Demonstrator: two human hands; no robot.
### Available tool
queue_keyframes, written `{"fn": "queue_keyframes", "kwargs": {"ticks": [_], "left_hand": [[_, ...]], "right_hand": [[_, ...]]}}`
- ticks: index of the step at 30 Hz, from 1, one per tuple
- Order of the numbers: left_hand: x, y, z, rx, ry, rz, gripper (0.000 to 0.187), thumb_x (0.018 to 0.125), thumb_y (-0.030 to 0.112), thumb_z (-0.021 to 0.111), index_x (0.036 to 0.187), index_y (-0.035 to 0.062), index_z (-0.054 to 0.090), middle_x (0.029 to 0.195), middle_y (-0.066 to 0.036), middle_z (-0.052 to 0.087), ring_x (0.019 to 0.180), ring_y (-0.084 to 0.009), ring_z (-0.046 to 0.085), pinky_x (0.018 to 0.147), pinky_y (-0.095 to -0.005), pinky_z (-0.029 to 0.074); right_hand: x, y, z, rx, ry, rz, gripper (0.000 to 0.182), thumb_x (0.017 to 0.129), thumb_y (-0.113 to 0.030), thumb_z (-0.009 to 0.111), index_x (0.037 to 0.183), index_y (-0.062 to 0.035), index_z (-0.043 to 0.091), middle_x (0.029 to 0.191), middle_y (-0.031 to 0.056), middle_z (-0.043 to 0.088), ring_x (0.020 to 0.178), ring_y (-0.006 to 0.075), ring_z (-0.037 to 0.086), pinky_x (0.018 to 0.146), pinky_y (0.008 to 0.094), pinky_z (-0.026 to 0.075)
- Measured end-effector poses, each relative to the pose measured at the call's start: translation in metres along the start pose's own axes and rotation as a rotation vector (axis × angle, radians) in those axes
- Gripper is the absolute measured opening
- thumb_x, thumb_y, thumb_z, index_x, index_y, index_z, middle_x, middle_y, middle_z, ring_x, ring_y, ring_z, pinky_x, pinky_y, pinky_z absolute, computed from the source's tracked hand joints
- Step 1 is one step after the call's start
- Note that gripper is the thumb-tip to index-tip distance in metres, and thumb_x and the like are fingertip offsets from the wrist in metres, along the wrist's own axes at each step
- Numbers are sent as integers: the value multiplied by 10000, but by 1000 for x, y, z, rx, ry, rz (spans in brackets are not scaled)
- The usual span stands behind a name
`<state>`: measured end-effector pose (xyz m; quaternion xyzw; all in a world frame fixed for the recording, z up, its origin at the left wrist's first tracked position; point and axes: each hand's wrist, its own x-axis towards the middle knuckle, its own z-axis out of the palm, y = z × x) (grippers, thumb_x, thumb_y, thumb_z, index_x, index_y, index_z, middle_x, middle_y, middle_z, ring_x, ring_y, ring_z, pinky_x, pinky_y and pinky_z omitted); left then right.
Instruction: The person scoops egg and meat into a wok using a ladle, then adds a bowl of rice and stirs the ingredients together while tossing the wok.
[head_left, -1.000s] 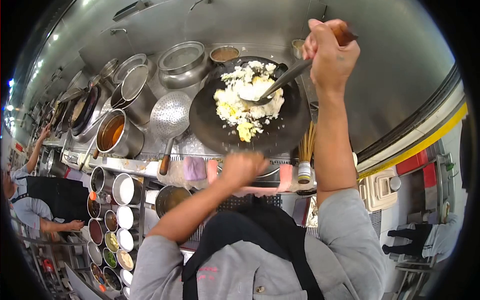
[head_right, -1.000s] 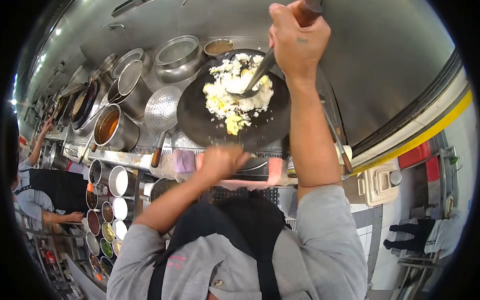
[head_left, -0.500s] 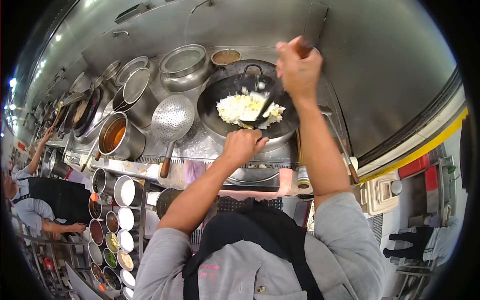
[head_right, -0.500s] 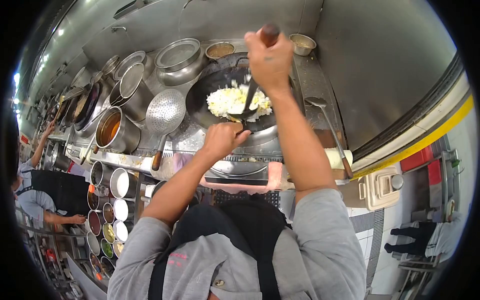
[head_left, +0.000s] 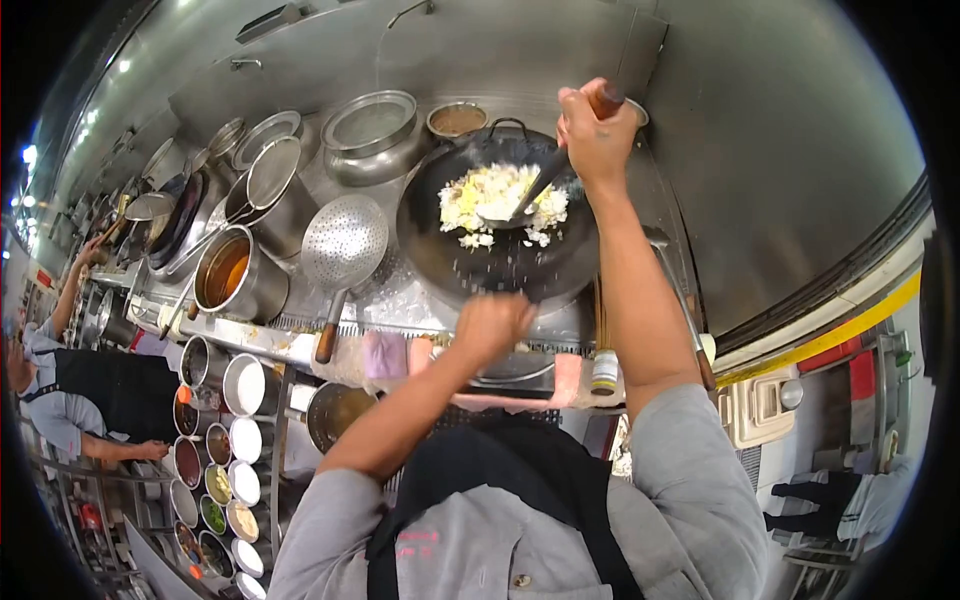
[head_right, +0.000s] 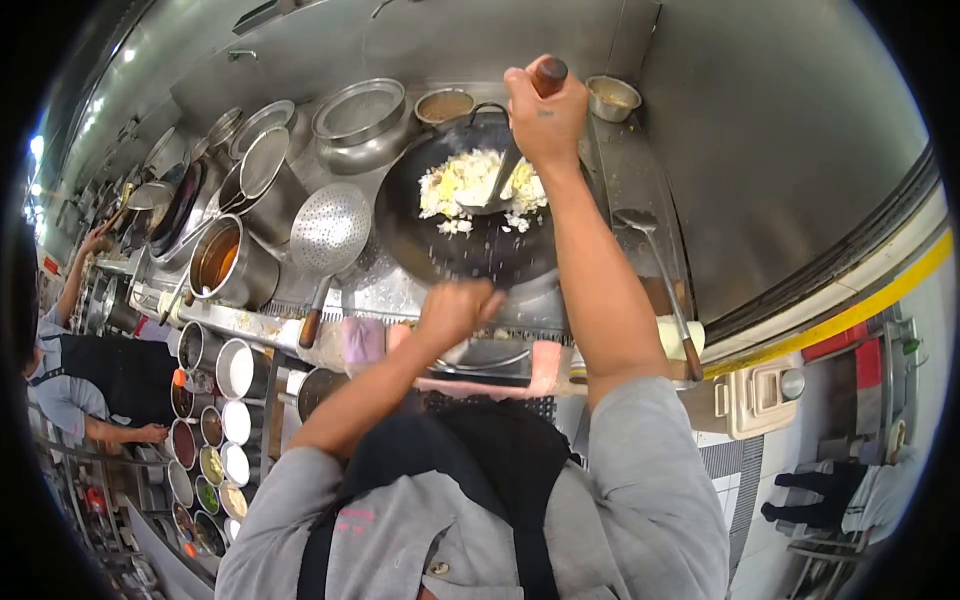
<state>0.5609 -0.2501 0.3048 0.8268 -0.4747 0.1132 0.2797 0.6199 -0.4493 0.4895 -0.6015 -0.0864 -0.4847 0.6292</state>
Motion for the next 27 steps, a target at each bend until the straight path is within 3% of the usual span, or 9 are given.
{"fn": "queue_keyframes", "kwargs": {"ticks": [2, 5, 9, 13, 15, 16, 17, 22, 27], "left_hand": [[-37, 14, -1, 74, 17, 89, 318, 888, 333, 704, 686, 112, 597, 629, -100, 644, 561, -285, 661, 532, -432, 532], [-38, 20, -21, 58, 3, 125, 349, 894, 345, 696, 651, 126, 575, 616, -87, 634, 551, -257, 656, 515, -393, 526], [25, -28, 4, -23, 36, 7, 329, 882, 325, 704, 688, 75, 616, 676, -128, 659, 624, -353, 654, 579, -457, 524], [38, -56, 44, -64, 62, 18, 325, 878, 308, 708, 696, 54, 618, 697, -157, 660, 664, -368, 654, 629, -481, 519], [41, -58, 48, -48, 59, 18, 324, 877, 308, 710, 696, 56, 617, 693, -158, 659, 663, -362, 655, 630, -477, 518], [44, -60, 48, -26, 54, 14, 323, 876, 307, 710, 695, 57, 616, 691, -156, 659, 661, -359, 655, 632, -473, 518], [38, -58, 49, -10, 37, 5, 323, 876, 307, 710, 694, 57, 616, 689, -154, 660, 659, -356, 655, 634, -469, 517], [41, -62, 53, -19, 64, 29, 324, 886, 317, 701, 706, 60, 619, 678, -143, 661, 656, -345, 656, 660, -459, 514], [40, -57, 48, -14, 33, 2, 330, 883, 326, 702, 702, 62, 621, 680, -151, 665, 648, -348, 657, 664, -452, 518]], "right_hand": [[6, -26, -2, 48, -20, -17, 276, 871, -47, 679, 658, -61, 504, 531, -11, 508, 426, 78, 479, 399, 257, 372], [24, -82, -1, 66, -114, -72, 245, 878, -22, 638, 673, -47, 505, 537, -1, 466, 426, 84, 436, 410, 271, 369], [42, -125, 14, 89, -198, -168, 211, 908, -20, 569, 707, -29, 505, 549, 13, 426, 425, 94, 382, 417, 284, 372], [41, -73, 14, 121, -106, -185, 225, 888, -4, 619, 710, -44, 488, 552, 13, 447, 435, 89, 408, 418, 280, 376], [19, -13, 13, -8, -67, -61, 256, 893, 1, 629, 706, -60, 466, 561, 4, 468, 445, 86, 433, 422, 276, 389], [11, 50, 4, -14, -99, -2, 225, 877, -57, 674, 696, -73, 540, 546, -24, 531, 468, 70, 509, 432, 262, 399], [7, 69, -1, -26, -121, 23, 225, 881, -40, 672, 708, -81, 534, 558, -30, 534, 488, 58, 510, 431, 253, 384], [29, 20, -21, -35, -71, -24, 245, 891, -44, 687, 719, -87, 517, 570, -30, 509, 469, 53, 465, 427, 238, 368], [38, 49, -44, -30, -107, 40, 259, 896, -52, 684, 723, -86, 494, 571, -26, 492, 462, 54, 457, 421, 238, 365]]}}
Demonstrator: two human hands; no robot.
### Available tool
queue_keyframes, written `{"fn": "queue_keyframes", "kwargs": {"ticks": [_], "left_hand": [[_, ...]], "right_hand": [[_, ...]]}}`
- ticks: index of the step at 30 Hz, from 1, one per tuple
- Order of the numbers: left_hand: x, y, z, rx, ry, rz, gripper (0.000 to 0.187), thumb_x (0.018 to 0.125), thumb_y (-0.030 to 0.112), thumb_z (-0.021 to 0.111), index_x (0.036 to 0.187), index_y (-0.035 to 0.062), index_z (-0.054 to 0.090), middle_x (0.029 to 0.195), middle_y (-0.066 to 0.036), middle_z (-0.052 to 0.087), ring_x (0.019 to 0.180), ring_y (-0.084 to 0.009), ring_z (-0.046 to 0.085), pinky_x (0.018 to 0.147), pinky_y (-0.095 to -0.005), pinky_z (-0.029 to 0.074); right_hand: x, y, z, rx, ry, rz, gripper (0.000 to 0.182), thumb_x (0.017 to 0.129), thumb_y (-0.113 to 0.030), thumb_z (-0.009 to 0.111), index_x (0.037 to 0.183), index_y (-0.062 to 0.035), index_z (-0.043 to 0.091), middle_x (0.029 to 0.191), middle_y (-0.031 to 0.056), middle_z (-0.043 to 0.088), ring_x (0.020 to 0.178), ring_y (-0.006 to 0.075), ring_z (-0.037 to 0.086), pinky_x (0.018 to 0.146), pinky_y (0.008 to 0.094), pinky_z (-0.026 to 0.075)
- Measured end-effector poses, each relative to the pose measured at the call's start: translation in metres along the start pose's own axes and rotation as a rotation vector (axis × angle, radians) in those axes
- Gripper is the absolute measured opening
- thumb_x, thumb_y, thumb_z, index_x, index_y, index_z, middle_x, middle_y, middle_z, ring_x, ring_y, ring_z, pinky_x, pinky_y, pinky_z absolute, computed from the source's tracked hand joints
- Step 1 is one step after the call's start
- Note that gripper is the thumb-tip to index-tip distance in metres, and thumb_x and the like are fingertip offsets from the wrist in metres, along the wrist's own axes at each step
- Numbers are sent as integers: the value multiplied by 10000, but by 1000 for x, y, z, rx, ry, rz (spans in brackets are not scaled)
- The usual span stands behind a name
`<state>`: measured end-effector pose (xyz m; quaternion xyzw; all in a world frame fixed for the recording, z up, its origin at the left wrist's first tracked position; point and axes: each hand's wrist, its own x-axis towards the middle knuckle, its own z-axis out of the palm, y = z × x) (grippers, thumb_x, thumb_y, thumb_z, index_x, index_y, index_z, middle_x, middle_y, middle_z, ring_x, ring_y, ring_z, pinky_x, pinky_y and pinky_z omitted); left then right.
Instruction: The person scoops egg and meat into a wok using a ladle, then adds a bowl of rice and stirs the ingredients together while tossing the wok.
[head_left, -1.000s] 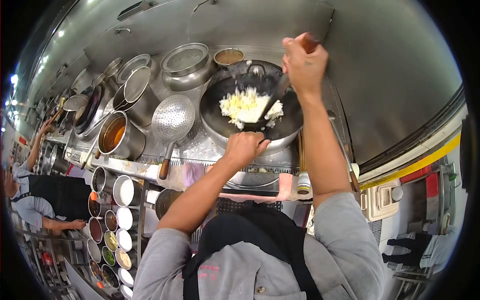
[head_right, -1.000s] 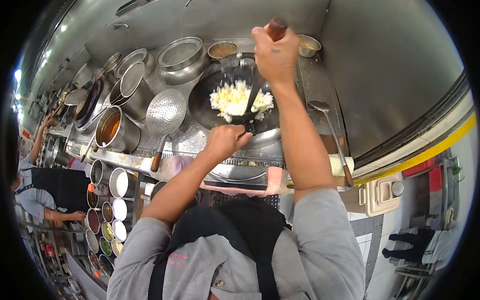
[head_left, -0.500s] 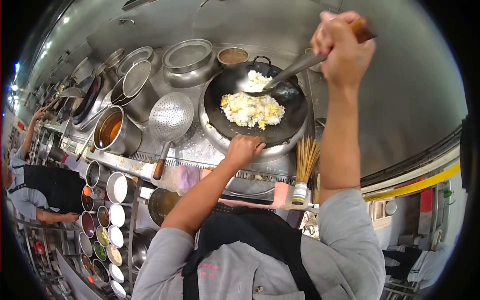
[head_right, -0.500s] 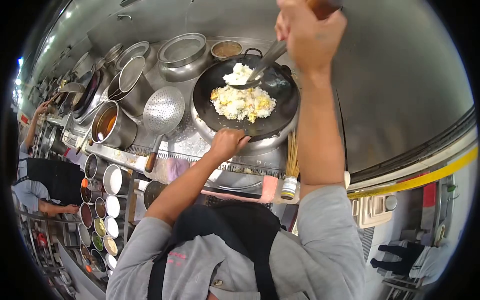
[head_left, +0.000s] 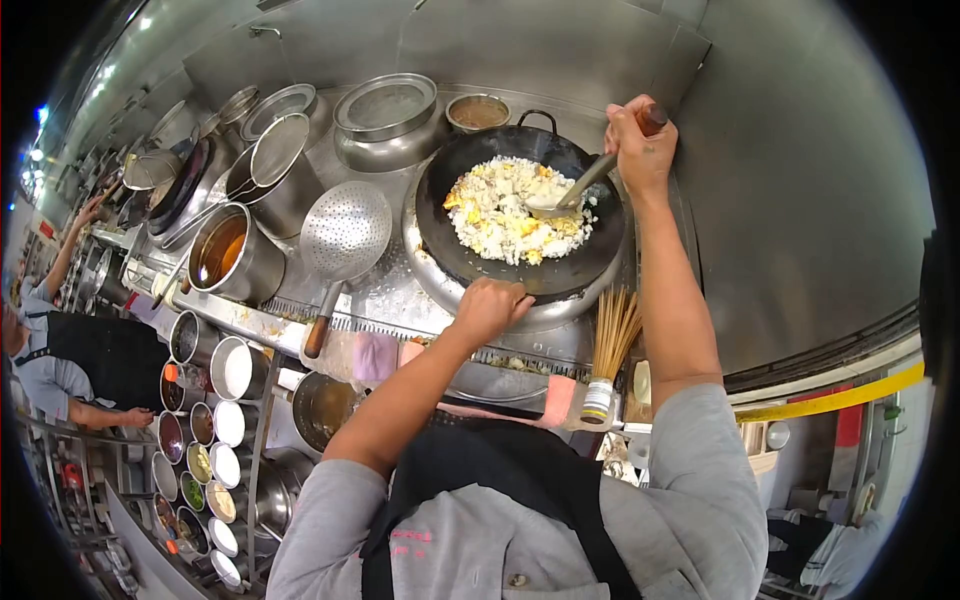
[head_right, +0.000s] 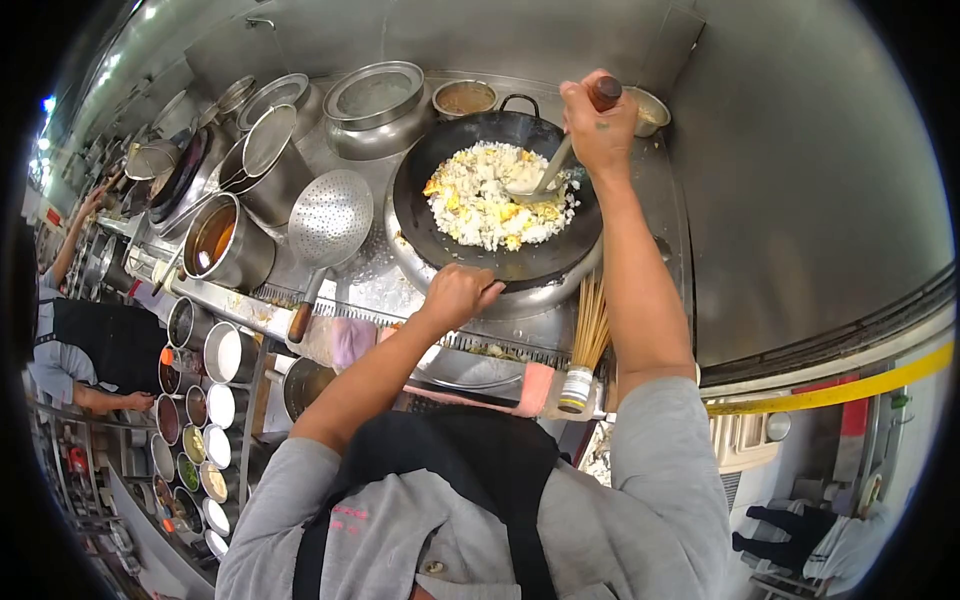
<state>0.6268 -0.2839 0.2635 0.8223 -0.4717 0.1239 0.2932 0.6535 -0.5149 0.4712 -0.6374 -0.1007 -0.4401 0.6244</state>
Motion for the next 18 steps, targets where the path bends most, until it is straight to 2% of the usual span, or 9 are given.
{"fn": "queue_keyframes", "kwargs": {"ticks": [4, 6, 9, 12, 15, 18], "left_hand": [[0, -1, 0, 12, 1, -16, 326, 884, 324, 701, 706, 62, 626, 684, -154, 667, 648, -353, 656, 672, -454, 519], [-1, 1, -2, -12, -35, -40, 315, 886, 316, 699, 717, 58, 632, 701, -153, 674, 667, -356, 661, 677, -456, 521], [-2, -1, 3, -1, -27, -15, 317, 887, 316, 698, 719, 55, 629, 713, -146, 677, 685, -351, 666, 675, -456, 521], [0, -1, 3, 10, -7, -10, 327, 890, 322, 696, 715, 55, 622, 708, -141, 671, 686, -345, 664, 675, -463, 515], [-2, 0, 1, -7, -12, -14, 328, 890, 321, 696, 712, 56, 618, 701, -142, 669, 679, -343, 663, 669, -460, 514], [-5, 1, 1, -1, -3, 11, 325, 887, 320, 699, 711, 59, 617, 691, -139, 665, 669, -342, 660, 664, -455, 513]], "right_hand": [[-15, -38, 15, 9, -21, 10, 254, 894, -60, 695, 729, -81, 503, 569, -24, 495, 469, 55, 461, 432, 243, 367], [-25, -17, 25, 73, 3, 39, 252, 889, -54, 693, 713, -76, 513, 553, -21, 501, 463, 58, 469, 427, 243, 366], [-4, -1, 33, 99, -19, 13, 239, 880, -46, 677, 702, -70, 520, 543, -17, 510, 442, 69, 476, 422, 249, 390], [19, -38, 47, 111, 19, -69, 232, 876, -54, 675, 702, -59, 521, 540, -13, 511, 435, 75, 478, 414, 255, 397], [43, -18, 52, 213, 46, -112, 237, 864, -70, 679, 692, -58, 517, 537, -10, 507, 428, 80, 481, 403, 261, 398], [37, 22, 52, 74, -38, 27, 236, 858, -69, 671, 681, -60, 517, 533, -15, 501, 428, 84, 485, 403, 268, 391]]}}
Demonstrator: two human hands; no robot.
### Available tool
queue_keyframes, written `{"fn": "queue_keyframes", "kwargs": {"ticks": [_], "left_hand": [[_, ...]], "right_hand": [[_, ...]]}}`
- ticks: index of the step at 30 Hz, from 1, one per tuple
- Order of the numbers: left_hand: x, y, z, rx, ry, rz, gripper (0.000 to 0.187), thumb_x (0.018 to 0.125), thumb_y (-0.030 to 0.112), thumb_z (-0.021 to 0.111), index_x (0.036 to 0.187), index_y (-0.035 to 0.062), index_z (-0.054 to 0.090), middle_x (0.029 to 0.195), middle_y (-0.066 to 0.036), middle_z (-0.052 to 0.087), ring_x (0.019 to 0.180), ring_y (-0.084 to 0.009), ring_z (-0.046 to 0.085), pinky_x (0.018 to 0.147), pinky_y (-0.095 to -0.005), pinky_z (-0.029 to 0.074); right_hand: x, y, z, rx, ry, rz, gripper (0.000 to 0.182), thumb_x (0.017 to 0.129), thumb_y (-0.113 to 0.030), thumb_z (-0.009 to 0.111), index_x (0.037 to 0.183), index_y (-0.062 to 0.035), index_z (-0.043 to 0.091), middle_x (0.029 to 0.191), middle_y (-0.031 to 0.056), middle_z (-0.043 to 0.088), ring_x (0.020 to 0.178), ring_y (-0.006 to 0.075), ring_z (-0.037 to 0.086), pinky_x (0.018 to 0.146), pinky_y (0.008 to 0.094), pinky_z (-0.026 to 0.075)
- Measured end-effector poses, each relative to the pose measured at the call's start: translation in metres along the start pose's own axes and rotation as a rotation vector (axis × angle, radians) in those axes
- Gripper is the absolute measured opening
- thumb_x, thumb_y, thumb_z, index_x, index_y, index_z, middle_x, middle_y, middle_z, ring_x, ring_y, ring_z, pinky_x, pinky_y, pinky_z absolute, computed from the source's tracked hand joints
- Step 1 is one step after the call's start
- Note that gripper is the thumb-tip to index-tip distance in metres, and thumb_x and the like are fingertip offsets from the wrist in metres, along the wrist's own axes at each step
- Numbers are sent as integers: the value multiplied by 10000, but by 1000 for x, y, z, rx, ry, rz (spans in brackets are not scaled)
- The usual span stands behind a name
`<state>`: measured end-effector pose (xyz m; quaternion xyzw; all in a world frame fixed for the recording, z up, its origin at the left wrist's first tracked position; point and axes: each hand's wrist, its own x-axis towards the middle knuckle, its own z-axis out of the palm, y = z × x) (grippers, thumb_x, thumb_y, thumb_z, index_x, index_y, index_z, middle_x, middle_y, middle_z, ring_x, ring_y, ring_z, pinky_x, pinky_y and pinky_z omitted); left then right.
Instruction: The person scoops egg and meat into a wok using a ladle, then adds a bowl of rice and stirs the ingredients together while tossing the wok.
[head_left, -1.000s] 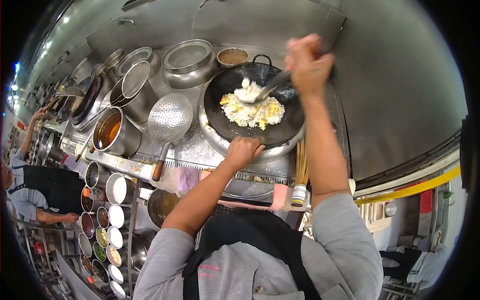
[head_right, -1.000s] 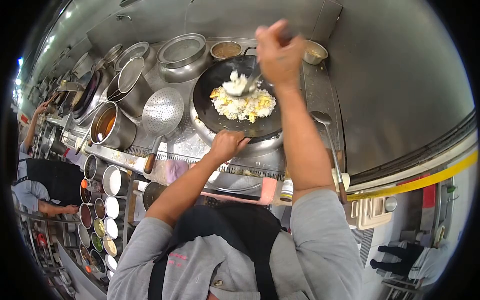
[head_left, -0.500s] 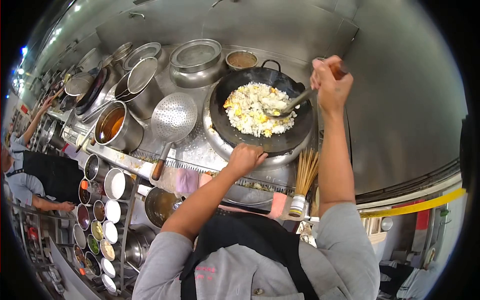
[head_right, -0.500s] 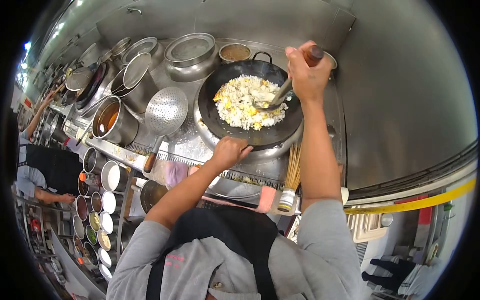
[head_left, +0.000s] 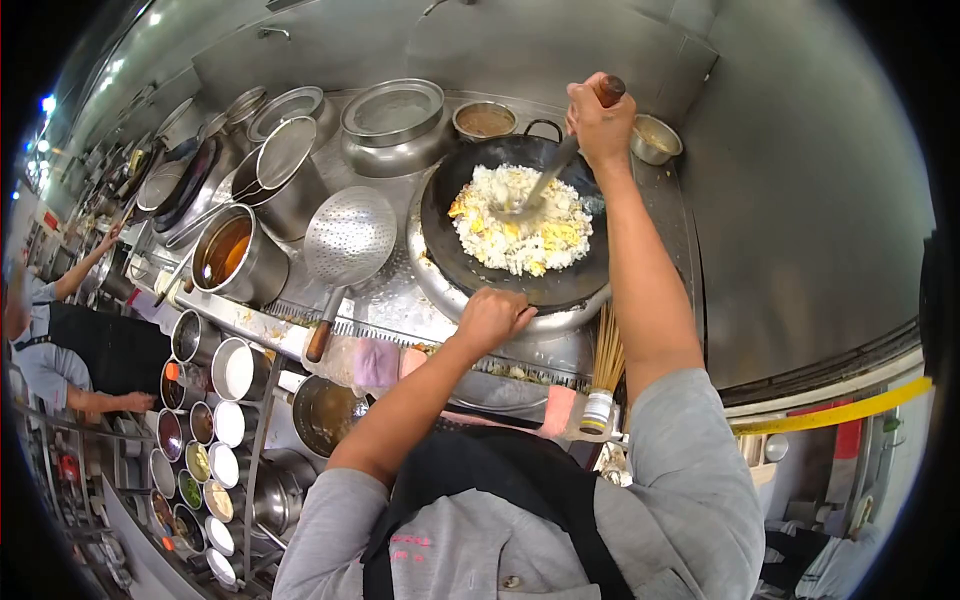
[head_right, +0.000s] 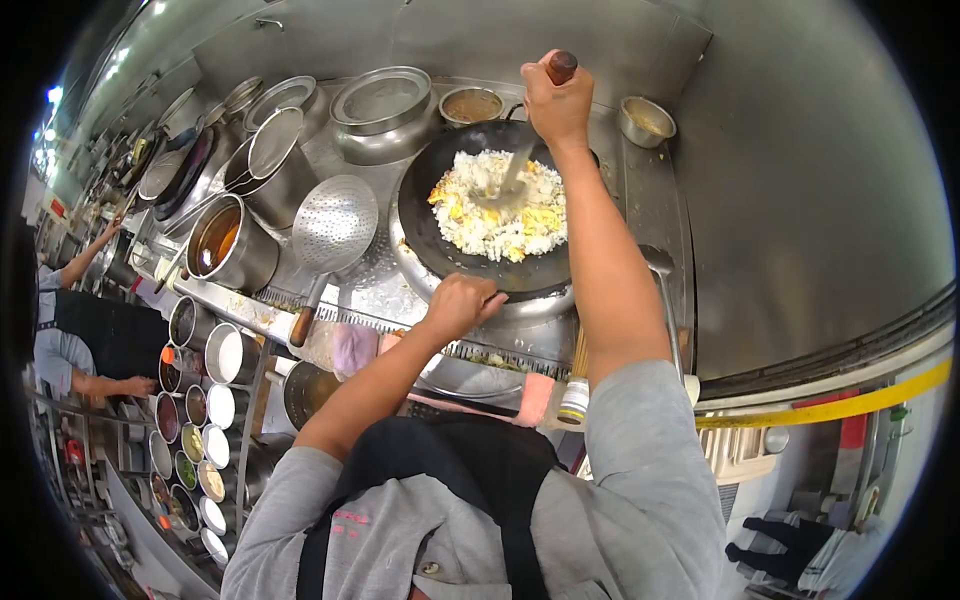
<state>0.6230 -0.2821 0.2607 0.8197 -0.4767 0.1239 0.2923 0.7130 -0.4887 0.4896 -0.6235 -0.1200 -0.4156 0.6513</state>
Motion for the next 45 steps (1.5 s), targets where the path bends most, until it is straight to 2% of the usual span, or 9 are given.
{"fn": "queue_keyframes", "kwargs": {"ticks": [8, 12, 16, 23, 27, 34, 38, 41, 45], "left_hand": [[3, -2, 1, -14, 21, -14, 321, 881, 316, 702, 703, 64, 616, 676, -136, 659, 661, -341, 659, 663, -453, 512], [6, -3, 2, -4, 17, -17, 320, 886, 313, 696, 697, 69, 611, 677, -134, 660, 664, -339, 658, 672, -454, 510], [4, -2, -1, 27, 2, -17, 321, 887, 315, 693, 697, 71, 607, 678, -132, 659, 669, -337, 658, 671, -458, 507], [5, -3, 1, -9, -2, -32, 320, 886, 319, 699, 705, 71, 612, 688, -132, 663, 670, -334, 656, 680, -440, 501], [6, -3, -1, 7, 18, -12, 324, 887, 322, 700, 706, 68, 610, 686, -128, 663, 666, -334, 658, 664, -446, 503], [9, -7, 0, 27, -1, -24, 312, 894, 318, 695, 720, 71, 615, 687, -126, 662, 675, -330, 661, 675, -445, 506], [4, -2, 3, -4, -24, -7, 304, 896, 313, 694, 726, 72, 622, 699, -132, 666, 682, -337, 659, 671, -458, 508], [4, -3, -2, -3, 16, -27, 306, 891, 316, 697, 726, 68, 625, 695, -133, 663, 683, -343, 658, 672, -457, 508], [3, 3, -4, -18, -5, -28, 324, 884, 318, 706, 699, 66, 619, 688, -135, 662, 681, -347, 660, 673, -453, 509]], "right_hand": [[-23, -57, 45, 73, -152, -5, 241, 863, -98, 690, 678, -60, 540, 596, -61, 516, 512, 36, 464, 466, 237, 361], [-18, 2, 34, -75, -157, -17, 250, 866, -87, 694, 680, -45, 532, 604, -70, 500, 589, 23, 445, 537, 243, 381], [5, -24, 28, -176, -54, -168, 251, 849, -91, 710, 674, -44, 536, 602, -74, 499, 575, 28, 444, 530, 247, 383], [4, 24, 19, -139, -131, -104, 232, 853, -91, 693, 675, -64, 547, 586, -71, 490, 573, 30, 459, 531, 248, 386], [-2, -40, -8, -169, -14, -88, 251, 883, -74, 676, 684, -67, 524, 577, -47, 519, 497, 41, 468, 464, 238, 375], [-35, -44, -18, -18, -11, -28, 258, 891, -57, 681, 705, -80, 504, 560, -37, 507, 466, 55, 483, 436, 236, 383], [-32, 8, -40, -57, -1, -38, 273, 901, -75, 690, 714, -81, 492, 568, -35, 503, 473, 54, 477, 429, 247, 374], [-44, -64, -42, -100, 34, -40, 275, 906, -77, 688, 718, -77, 487, 575, -27, 504, 475, 59, 474, 432, 255, 375], [-58, -56, -59, -43, 51, 5, 191, 924, -7, 602, 767, -58, 506, 570, -4, 443, 455, 88, 422, 428, 265, 366]]}}
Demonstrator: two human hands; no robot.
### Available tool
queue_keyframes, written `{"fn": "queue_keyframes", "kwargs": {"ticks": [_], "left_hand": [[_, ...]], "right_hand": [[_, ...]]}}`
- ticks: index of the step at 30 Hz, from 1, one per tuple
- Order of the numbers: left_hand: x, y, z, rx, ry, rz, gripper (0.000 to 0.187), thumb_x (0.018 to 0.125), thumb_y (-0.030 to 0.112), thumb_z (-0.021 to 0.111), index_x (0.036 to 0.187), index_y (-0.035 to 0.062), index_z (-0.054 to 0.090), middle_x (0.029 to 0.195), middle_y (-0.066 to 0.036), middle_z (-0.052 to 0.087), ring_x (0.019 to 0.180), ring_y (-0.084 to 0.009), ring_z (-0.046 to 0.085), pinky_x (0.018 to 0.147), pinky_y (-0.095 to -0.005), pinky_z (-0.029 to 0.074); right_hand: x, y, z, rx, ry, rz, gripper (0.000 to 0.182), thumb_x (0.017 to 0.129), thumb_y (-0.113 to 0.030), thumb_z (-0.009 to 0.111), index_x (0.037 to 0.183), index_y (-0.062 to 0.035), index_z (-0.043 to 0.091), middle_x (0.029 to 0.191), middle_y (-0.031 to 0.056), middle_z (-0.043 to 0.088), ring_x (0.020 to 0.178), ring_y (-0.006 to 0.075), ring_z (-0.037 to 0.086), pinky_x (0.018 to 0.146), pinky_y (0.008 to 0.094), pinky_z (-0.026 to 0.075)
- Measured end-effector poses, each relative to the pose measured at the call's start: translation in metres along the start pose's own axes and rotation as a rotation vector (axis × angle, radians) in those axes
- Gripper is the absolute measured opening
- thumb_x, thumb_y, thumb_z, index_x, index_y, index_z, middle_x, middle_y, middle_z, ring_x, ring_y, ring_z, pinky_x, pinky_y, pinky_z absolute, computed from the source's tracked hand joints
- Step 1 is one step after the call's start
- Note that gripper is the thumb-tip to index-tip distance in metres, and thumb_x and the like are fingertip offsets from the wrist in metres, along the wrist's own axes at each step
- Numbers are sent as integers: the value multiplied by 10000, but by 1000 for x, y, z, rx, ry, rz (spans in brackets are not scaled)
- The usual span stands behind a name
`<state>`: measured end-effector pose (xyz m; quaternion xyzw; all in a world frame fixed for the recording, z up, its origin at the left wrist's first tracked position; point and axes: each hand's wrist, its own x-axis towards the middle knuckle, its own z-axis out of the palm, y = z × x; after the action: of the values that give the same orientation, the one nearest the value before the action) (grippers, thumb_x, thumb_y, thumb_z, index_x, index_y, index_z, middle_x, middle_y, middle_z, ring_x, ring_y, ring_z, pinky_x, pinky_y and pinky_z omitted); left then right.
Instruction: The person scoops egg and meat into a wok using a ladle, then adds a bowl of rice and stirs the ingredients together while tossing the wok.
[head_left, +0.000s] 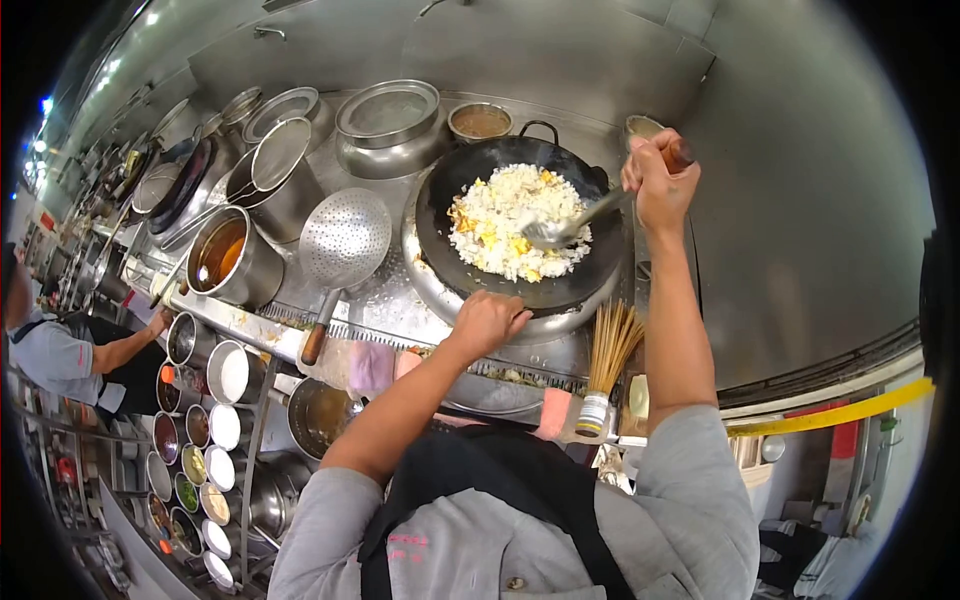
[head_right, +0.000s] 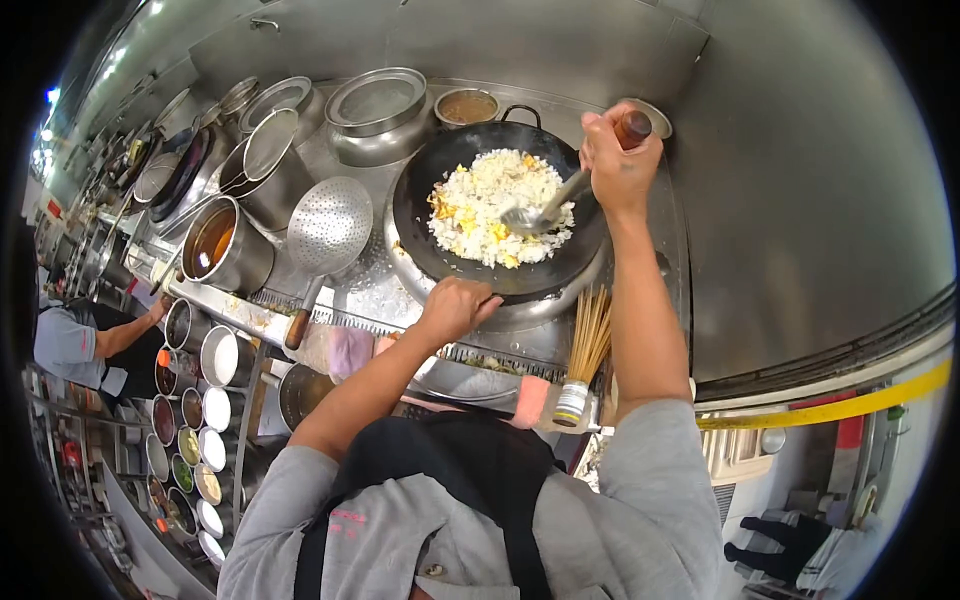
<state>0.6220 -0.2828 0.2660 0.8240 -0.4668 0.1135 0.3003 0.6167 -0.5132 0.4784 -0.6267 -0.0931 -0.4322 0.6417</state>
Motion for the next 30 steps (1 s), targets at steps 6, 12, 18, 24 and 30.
{"fn": "queue_keyframes", "kwargs": {"ticks": [6, 12, 18, 24, 30], "left_hand": [[-1, -3, 0, 11, 35, 0, 317, 883, 311, 709, 700, 69, 618, 678, -134, 656, 668, -347, 654, 662, -458, 504], [0, -5, 2, 14, 48, 21, 299, 873, 296, 717, 704, 70, 620, 673, -136, 655, 662, -344, 654, 653, -452, 508], [2, -3, 0, -7, 42, 14, 294, 867, 288, 717, 700, 68, 617, 686, -138, 664, 668, -334, 663, 656, -449, 516], [3, -2, -1, -21, 9, -6, 306, 872, 293, 712, 700, 60, 613, 687, -141, 662, 671, -342, 660, 656, -454, 516], [2, -2, -1, -25, 35, 11, 307, 872, 292, 710, 702, 55, 614, 685, -148, 660, 668, -354, 657, 660, -460, 516]], "right_hand": [[-24, -40, -2, 67, -42, -42, 199, 904, -7, 627, 760, -65, 503, 567, 2, 429, 446, 88, 412, 400, 260, 358], [-7, -28, 22, 164, -33, -62, 239, 909, -42, 672, 754, -60, 491, 576, -6, 473, 474, 67, 437, 442, 256, 379], [7, 24, 59, 68, -129, 6, 262, 896, -78, 711, 731, -79, 507, 596, -34, 518, 514, 41, 488, 456, 230, 382], [17, -15, 101, 80, -213, -90, 247, 898, -73, 680, 703, -78, 528, 609, -52, 530, 534, 32, 479, 483, 227, 380], [31, 55, 75, -144, -207, -30, 213, 888, -101, 688, 719, -68, 562, 622, -49, 534, 563, 39, 477, 513, 237, 380]]}}
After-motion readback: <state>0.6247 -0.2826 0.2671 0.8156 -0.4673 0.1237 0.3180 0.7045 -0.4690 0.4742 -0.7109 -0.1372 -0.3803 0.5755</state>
